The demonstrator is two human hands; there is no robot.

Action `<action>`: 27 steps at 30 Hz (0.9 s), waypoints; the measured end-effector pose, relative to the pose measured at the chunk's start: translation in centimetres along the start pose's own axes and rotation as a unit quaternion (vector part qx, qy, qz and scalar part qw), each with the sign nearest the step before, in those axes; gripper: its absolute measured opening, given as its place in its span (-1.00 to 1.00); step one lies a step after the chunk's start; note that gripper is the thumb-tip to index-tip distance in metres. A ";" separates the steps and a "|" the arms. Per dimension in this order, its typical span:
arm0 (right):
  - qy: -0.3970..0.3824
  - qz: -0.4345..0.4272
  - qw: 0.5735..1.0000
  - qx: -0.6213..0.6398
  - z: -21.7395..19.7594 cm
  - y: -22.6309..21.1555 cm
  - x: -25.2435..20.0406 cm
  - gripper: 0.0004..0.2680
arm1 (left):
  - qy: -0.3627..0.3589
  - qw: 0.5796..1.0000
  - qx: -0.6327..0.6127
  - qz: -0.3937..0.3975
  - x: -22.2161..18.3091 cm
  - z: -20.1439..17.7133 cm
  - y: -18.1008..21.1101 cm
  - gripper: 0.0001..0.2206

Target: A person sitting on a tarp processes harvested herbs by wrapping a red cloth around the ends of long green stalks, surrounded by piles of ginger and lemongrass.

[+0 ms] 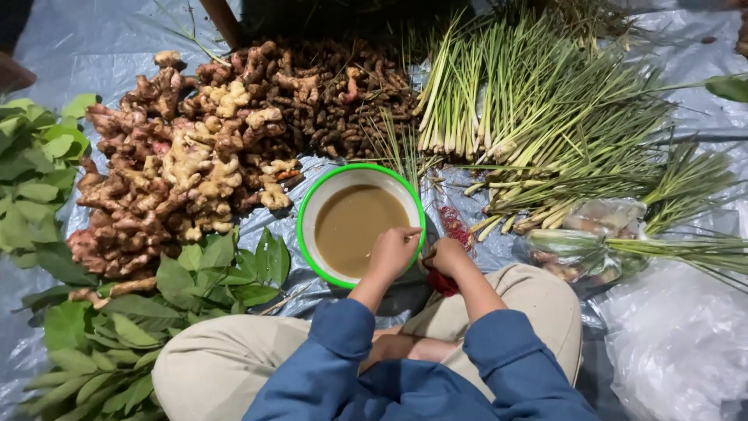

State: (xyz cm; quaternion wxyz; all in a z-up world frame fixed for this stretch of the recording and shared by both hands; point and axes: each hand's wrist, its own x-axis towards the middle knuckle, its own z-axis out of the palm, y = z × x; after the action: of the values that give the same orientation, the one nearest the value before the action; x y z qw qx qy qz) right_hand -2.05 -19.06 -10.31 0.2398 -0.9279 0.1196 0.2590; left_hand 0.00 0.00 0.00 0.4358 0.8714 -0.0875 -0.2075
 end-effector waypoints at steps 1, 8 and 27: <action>0.001 0.001 1.000 0.000 -0.4 -0.4 -0.5 -0.78 | -0.001 1.000 0.000 0.001 0.6 0.0 0.3 -0.73; -0.029 0.042 0.999 0.013 -4.9 -4.7 -4.3 -0.69 | 0.020 0.998 0.019 0.064 7.7 1.3 0.9 -0.74; -0.016 0.043 0.995 0.089 -5.5 -4.4 -1.5 -0.81 | 0.013 0.992 -0.106 -0.071 29.6 2.5 2.3 -0.64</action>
State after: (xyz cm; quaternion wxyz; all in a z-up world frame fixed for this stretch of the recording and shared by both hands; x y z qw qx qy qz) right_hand 0.54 -17.93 -3.73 0.3123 -0.8926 0.1777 0.2723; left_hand 25.53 -13.05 -7.99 0.5111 0.8269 0.0023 -0.2345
